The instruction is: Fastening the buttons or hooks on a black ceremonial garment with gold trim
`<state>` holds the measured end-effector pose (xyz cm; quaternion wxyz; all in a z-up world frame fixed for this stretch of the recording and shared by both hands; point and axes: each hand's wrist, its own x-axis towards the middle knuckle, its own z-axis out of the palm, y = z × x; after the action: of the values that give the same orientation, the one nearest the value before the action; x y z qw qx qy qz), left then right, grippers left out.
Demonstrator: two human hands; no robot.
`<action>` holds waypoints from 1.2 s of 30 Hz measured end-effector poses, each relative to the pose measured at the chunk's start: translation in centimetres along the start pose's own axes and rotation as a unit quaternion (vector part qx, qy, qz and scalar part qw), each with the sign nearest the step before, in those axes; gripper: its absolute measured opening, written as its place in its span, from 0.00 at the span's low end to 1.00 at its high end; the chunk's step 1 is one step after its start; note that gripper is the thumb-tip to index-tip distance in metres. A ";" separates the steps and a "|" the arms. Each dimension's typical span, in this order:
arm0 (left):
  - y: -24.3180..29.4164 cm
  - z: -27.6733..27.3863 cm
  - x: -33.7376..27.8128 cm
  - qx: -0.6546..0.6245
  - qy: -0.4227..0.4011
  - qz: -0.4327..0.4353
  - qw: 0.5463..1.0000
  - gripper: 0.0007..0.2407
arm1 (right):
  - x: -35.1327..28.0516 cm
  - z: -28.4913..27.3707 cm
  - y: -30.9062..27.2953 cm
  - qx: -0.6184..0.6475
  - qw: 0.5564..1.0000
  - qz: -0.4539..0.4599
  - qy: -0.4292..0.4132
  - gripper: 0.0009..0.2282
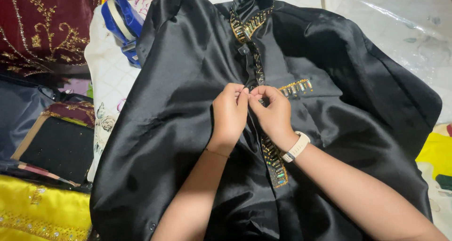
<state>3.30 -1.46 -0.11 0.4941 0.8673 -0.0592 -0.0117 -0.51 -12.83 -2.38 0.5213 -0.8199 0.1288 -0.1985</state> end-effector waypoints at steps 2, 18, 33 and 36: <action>-0.1 0.1 0.0 -0.004 0.005 -0.002 1.000 0.07 | 0.1 0.0 0.1 -0.001 1.000 -0.006 -0.001 0.03; 0.1 0.9 -0.3 -0.032 0.009 0.051 0.998 0.07 | 2.0 -1.5 -1.3 0.215 0.946 0.223 -0.096 0.02; 0.0 0.0 -0.3 0.006 0.005 0.036 0.999 0.11 | 1.4 -1.7 0.6 0.010 0.989 0.021 -0.143 0.10; -0.2 -0.4 -0.2 -0.002 -0.001 0.039 0.999 0.13 | 0.1 -2.7 0.1 -0.080 0.981 -0.047 -0.169 0.20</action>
<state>3.12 -1.05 -0.09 0.4954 0.8636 -0.0934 0.0067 -1.62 -15.05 -1.41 0.4581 -0.8860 0.0151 -0.0703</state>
